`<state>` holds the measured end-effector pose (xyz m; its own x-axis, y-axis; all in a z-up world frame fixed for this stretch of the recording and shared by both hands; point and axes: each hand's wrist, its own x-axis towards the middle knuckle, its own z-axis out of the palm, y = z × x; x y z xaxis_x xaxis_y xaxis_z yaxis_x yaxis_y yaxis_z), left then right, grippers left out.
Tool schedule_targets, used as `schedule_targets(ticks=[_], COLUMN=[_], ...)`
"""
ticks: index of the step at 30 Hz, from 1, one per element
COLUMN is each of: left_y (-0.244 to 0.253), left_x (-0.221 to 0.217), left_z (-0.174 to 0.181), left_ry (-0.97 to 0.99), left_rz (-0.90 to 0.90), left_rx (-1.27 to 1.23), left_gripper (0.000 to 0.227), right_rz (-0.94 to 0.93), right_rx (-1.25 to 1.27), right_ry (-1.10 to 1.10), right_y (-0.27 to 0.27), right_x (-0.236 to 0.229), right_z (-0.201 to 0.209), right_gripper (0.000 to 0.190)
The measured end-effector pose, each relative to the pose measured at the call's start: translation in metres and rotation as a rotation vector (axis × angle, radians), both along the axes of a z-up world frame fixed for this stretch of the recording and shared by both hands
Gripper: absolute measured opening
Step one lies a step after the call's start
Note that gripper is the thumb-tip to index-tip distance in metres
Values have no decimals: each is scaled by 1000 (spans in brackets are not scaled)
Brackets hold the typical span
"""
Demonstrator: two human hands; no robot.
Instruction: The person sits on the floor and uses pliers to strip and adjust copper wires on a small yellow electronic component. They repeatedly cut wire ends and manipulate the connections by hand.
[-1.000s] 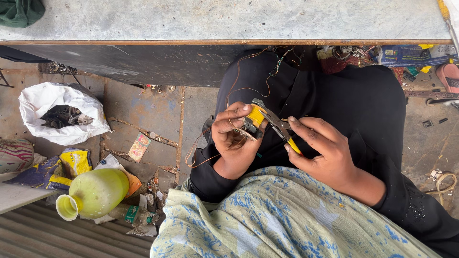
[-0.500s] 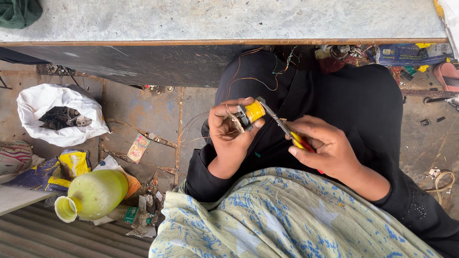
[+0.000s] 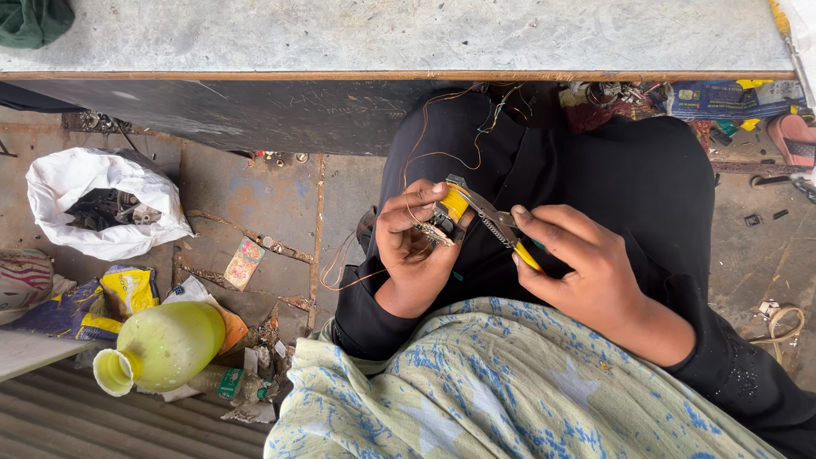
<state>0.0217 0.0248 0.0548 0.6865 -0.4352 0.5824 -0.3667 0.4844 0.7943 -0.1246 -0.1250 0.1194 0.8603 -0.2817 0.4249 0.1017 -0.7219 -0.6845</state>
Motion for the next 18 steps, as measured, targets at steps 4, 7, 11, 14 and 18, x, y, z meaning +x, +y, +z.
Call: schedule_targets(ticks=[4, 7, 11, 14, 18], left_y=[2, 4, 5, 3, -1], left_x=[-2, -1, 5, 4, 0], left_z=[0, 3, 10, 13, 10], left_ry=[119, 210, 291, 265, 48], left_rz=[-28, -81, -117, -108, 12], left_rx=[24, 20, 60, 37, 44], left_gripper=[49, 49, 49, 48, 48], right_rz=[80, 167, 266, 141, 41], right_rx=[388, 615, 809, 498, 143], right_ry=[175, 154, 90, 102, -16], right_y=[-10, -12, -11, -10, -2], right_x=[-3, -3, -2, 1, 8], right_z=[-15, -29, -32, -20, -8], right_gripper=[46, 42, 46, 55, 58])
